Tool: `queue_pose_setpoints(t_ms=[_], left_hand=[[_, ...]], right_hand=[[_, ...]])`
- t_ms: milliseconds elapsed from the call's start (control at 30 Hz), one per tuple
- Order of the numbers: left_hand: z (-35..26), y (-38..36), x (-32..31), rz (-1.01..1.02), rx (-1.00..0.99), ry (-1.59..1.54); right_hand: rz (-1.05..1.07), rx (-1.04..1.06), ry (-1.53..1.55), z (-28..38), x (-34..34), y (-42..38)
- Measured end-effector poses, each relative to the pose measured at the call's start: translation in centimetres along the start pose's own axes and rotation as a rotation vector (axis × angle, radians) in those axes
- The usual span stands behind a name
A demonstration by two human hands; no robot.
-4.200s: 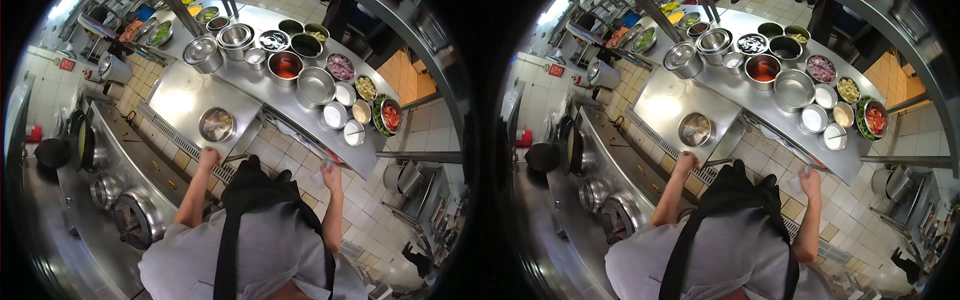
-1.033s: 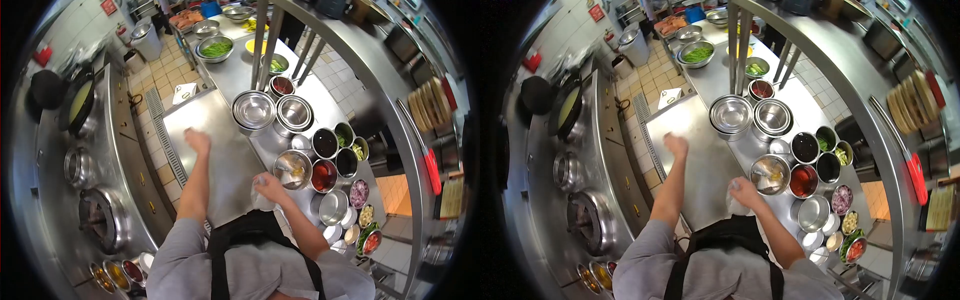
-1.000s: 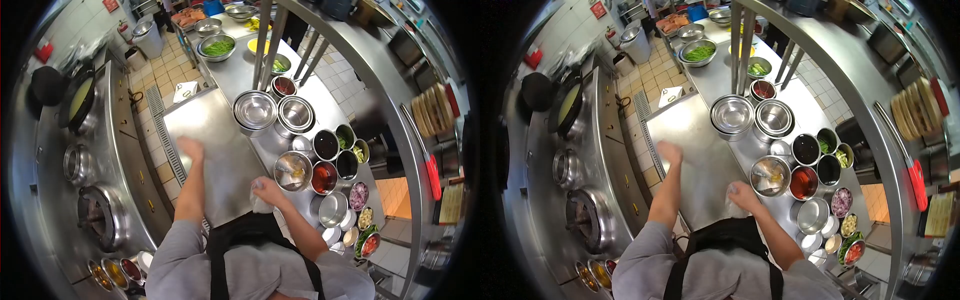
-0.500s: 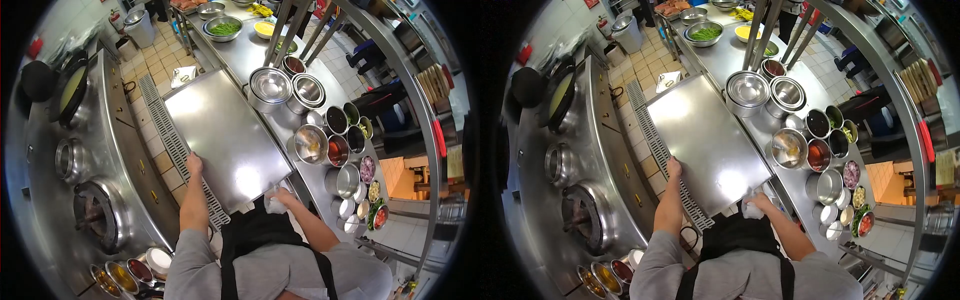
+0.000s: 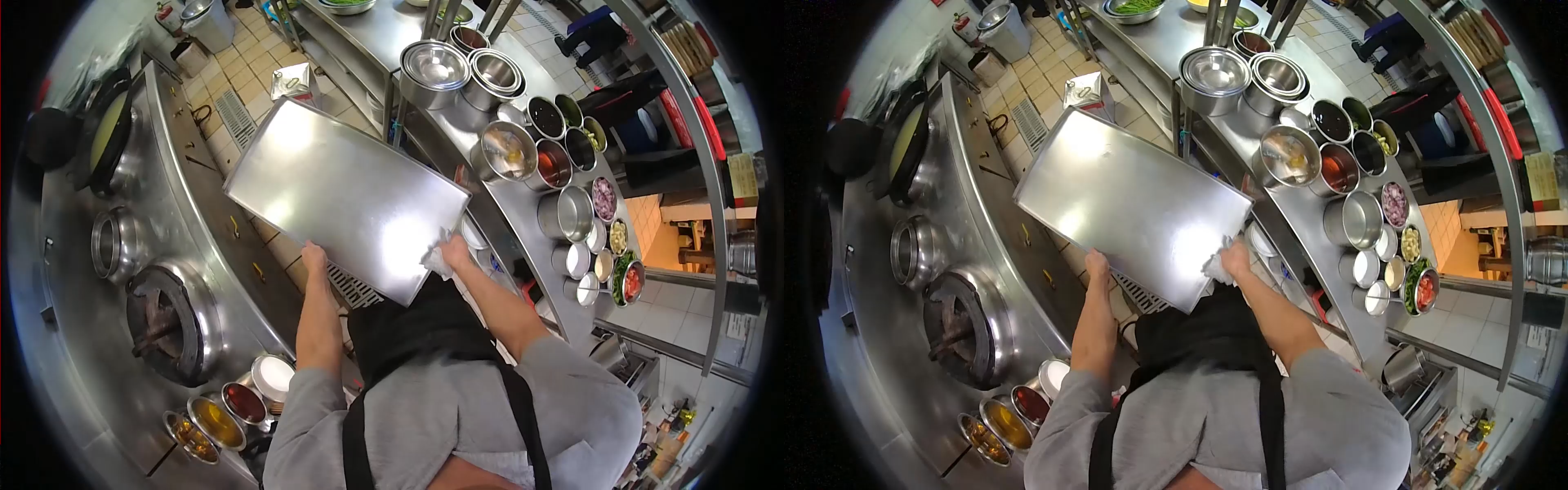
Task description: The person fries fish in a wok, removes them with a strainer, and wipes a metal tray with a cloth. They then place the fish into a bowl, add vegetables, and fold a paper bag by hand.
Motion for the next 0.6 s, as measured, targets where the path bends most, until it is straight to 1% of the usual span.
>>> queue_pose_setpoints(t_ms=[67, 167, 267, 367, 400, 500, 567, 600], left_hand=[[3.0, 0.0, -0.4, 0.041, 0.115, -0.144], [-1.1, -7.5, -0.2, 0.075, 0.25, -0.483], [1.0, -8.8, -1.7, 0.186, 0.274, -0.478], [1.4, -12.3, -4.0, 0.237, 0.245, -0.623], [1.5, -13.3, -4.6, 0.235, 0.259, -0.639], [2.1, -16.9, -6.4, 0.231, 0.3, -0.707], [2.4, -19.0, -7.1, 0.22, 0.313, -0.781], [2.3, -20.9, -7.1, 0.173, 0.302, -0.786]], right_hand=[[-0.026, 0.002, 0.021, 0.3, 0.6, 0.7], [-0.095, -0.007, -0.08, 0.3, 1.3, 2.6], [-0.116, 0.041, -0.13, 0.4, 3.4, 4.1], [-0.07, 0.06, -0.175, 0.0, 5.8, 5.9], [-0.114, 0.062, -0.183, -0.1, 6.4, 6.3], [-0.056, 0.161, -0.205, -0.9, 8.3, 7.1], [-0.017, 0.195, -0.248, -1.3, 9.5, 5.7], [0.014, 0.227, -0.273, -1.0, 10.3, 4.1]])
Point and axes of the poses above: each hand's wrist, its own y-axis towards the middle knuckle, its own x-axis out of the back of the hand, z = x × y, the point moved 2 cm from there along y, towards the middle knuckle, and after that the axes turned 1 degree about -x, right-handed, at the moved point
